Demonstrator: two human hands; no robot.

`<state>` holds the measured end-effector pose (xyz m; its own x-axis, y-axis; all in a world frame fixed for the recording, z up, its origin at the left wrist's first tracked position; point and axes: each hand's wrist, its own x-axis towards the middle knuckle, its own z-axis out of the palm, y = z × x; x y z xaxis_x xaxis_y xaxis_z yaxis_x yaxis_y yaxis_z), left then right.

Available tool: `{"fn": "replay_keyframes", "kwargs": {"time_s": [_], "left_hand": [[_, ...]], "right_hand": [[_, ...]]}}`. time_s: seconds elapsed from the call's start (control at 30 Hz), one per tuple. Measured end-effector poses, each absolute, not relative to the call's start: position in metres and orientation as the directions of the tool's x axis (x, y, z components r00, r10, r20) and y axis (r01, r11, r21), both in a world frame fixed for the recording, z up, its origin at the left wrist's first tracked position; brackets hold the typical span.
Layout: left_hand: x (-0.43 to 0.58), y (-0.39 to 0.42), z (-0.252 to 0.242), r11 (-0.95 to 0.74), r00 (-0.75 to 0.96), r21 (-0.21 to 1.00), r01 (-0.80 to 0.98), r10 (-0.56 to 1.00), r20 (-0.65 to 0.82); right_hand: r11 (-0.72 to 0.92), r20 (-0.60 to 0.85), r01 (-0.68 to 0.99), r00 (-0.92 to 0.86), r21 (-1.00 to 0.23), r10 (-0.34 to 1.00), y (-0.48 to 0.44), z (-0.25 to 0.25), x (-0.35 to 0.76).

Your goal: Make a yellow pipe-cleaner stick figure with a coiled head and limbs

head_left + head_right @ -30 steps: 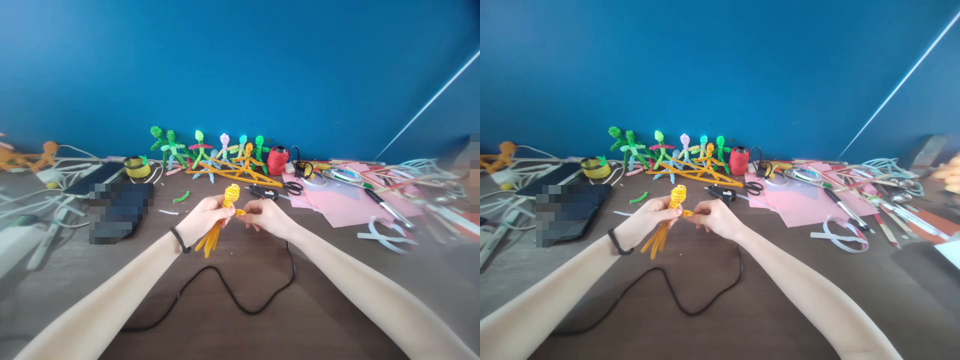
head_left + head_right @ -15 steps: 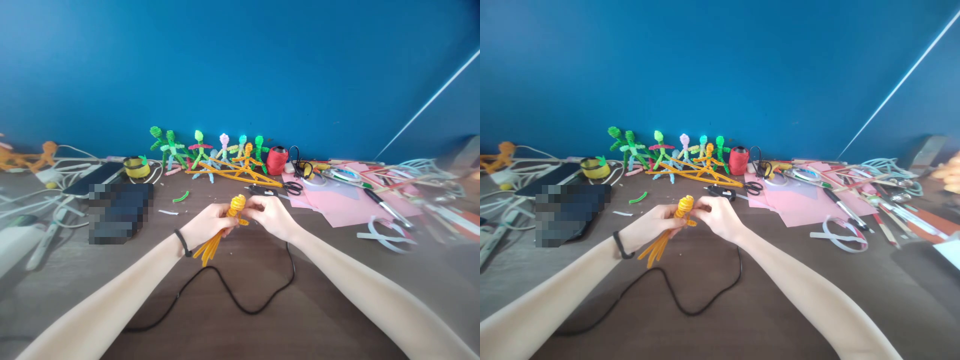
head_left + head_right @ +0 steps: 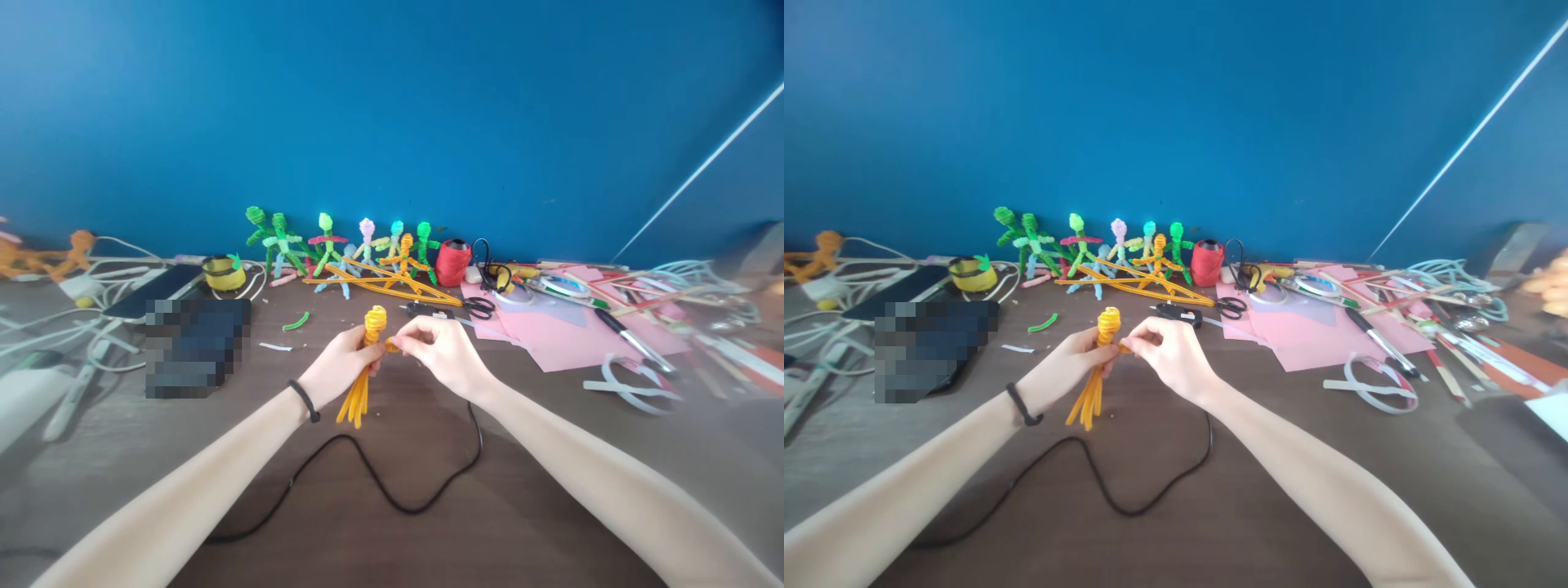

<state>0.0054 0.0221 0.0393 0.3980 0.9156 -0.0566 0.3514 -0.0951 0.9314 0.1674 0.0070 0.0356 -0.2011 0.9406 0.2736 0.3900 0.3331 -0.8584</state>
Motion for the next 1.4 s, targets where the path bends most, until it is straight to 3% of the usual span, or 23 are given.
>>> {"fn": "replay_keyframes", "kwargs": {"time_s": [0.27,0.53,0.73,1.0,1.17,1.4], "left_hand": [[0.008,0.022,0.037,-0.037,0.387,0.954,0.296,0.918,-0.084],[0.005,0.022,0.039,-0.121,0.398,0.908,0.402,0.916,-0.054],[0.005,0.020,0.035,-0.142,0.310,0.892,0.429,0.951,0.002],[0.006,0.021,0.037,-0.115,0.216,0.928,0.356,0.976,0.038],[0.008,0.019,0.041,-0.043,0.265,0.981,0.188,0.964,-0.009],[0.002,0.019,0.052,-0.002,0.477,0.992,0.128,0.877,-0.060]], "right_hand": [[0.324,0.291,0.374,-0.144,-0.869,0.946,0.010,0.035,0.171],[0.333,0.306,0.382,-0.129,-0.862,0.943,0.008,0.033,0.169],[0.329,0.305,0.384,-0.124,-0.863,0.944,0.004,0.033,0.165],[0.455,0.437,0.394,-0.139,-0.799,0.889,-0.003,0.018,0.154],[0.359,0.325,0.334,-0.154,-0.872,0.933,0.000,0.014,0.154],[0.169,0.130,0.146,-0.245,-0.975,0.961,0.013,0.010,0.161]]}}
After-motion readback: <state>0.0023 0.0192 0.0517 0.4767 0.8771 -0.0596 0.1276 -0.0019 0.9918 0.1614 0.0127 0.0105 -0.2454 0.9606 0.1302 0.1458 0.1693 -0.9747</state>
